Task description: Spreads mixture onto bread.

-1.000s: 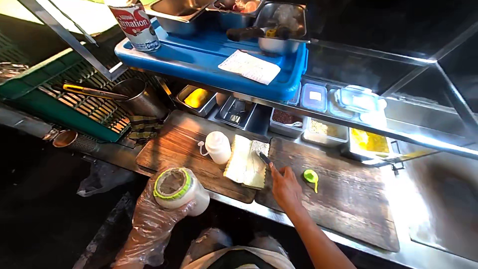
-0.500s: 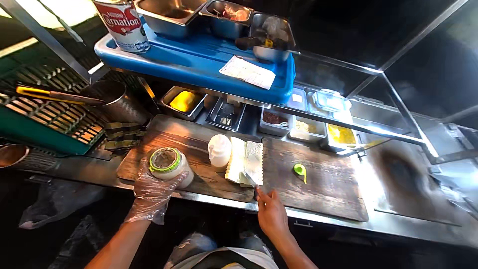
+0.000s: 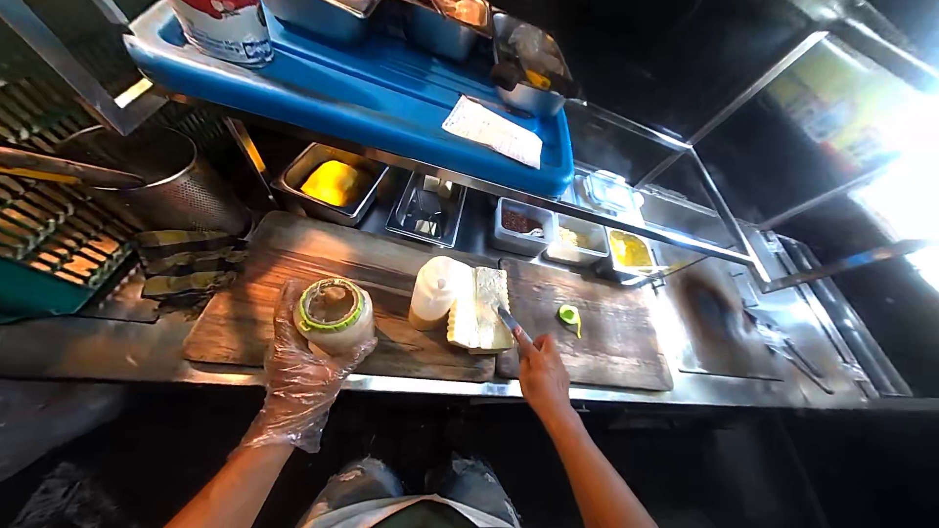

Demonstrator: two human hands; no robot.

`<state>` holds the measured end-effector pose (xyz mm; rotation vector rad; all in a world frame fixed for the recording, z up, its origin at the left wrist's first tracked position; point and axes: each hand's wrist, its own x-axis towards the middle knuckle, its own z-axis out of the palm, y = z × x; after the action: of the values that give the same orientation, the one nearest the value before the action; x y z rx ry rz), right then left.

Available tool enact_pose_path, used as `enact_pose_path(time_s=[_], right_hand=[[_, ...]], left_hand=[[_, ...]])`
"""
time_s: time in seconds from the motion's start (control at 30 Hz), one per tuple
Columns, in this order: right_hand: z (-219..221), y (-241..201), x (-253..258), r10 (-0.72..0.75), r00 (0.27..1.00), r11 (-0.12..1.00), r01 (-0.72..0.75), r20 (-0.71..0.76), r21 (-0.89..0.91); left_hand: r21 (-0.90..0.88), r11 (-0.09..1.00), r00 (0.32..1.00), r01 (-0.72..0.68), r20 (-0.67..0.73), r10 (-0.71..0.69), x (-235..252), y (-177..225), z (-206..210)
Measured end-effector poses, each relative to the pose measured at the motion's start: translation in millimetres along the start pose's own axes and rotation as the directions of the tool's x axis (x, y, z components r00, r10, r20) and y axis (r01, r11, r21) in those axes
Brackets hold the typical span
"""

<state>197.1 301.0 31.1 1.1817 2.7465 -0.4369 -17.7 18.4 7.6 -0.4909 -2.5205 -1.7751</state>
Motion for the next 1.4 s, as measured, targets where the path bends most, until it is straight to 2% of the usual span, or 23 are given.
enact_pose_path(time_s=[0.07,0.1,0.2,0.3,0.4,0.5,0.57,0.63,0.73,0.8,0.9,0.97,1.03,1.1,1.13,1.2,1.3,1.4], right_hand=[[-2,7,-31,-0.003,1.000,0.995,0.003,0.002,-0.097],[-5,7,-46,0.004,1.000,0.996,-0.006,-0.015,-0.090],[-1,9,-40,-0.040,0.991,0.996,0.050,-0.128,0.075],[12,4,4,-0.046,0.998,0.992,0.051,-0.048,0.112],[16,3,-30,-0.078,0.997,0.994,0.078,0.001,0.070],[10,14,-52,-0.111,0.994,0.969,0.109,-0.004,0.219],[1,13,-17,-0.122,0.993,0.940,0.116,0.000,0.320],[0,13,18,-0.161,0.985,0.954,0.137,0.069,0.268],[3,28,-4,-0.310,0.941,0.945,0.289,0.137,0.155],[-3,45,-19,-0.386,0.919,0.913,0.369,0.079,0.172],[1,64,14,-0.409,0.912,0.889,0.404,-0.022,0.217],[3,81,32,-0.465,0.885,0.879,0.457,0.032,0.136],[-8,99,19,-0.516,0.855,0.856,0.512,0.056,0.068],[-16,110,6,-0.555,0.831,0.828,0.557,-0.035,0.066],[-14,109,7,-0.568,0.819,0.814,0.573,-0.079,0.093],[-3,98,23,-0.575,0.815,0.802,0.578,-0.067,0.152],[9,93,23,-0.593,0.801,0.801,0.577,0.081,0.156],[7,101,3,-0.587,0.809,0.792,0.574,0.001,0.208]], left_hand=[[0.000,0.998,0.997,0.061,0.050,-0.061,-7,-11,-8],[-0.002,0.998,0.996,0.068,0.059,-0.068,-12,-16,-13],[-0.129,0.989,0.997,0.078,0.024,-0.075,-35,-29,-26],[-0.126,0.984,0.991,0.122,-0.042,-0.129,-54,-26,-33],[-0.054,0.993,0.992,0.101,-0.073,-0.105,-62,-15,-42],[0.002,0.994,0.978,0.110,-0.177,-0.108,-76,-11,-51],[0.009,0.989,0.955,0.148,-0.261,-0.140,-81,-3,-45],[0.040,0.979,0.941,0.198,-0.288,-0.178,-93,3,-32],[0.064,0.971,0.948,0.231,-0.242,-0.209,-114,25,-12],[0.094,0.974,0.951,0.207,-0.251,-0.178,-125,37,1],[0.075,0.957,0.919,0.282,-0.307,-0.247,-151,40,23],[0.065,0.938,0.900,0.340,-0.312,-0.305,-169,45,37],[0.112,0.932,0.912,0.344,-0.277,-0.303,-177,56,39],[0.156,0.933,0.925,0.324,-0.261,-0.277,-183,61,38],[0.158,0.931,0.918,0.330,-0.281,-0.279,-188,59,39],[0.133,0.916,0.887,0.378,-0.335,-0.317,-195,55,46],[0.174,0.889,0.881,0.423,-0.308,-0.359,-205,61,46],[0.211,0.894,0.897,0.396,-0.297,-0.328,-206,69,39]])
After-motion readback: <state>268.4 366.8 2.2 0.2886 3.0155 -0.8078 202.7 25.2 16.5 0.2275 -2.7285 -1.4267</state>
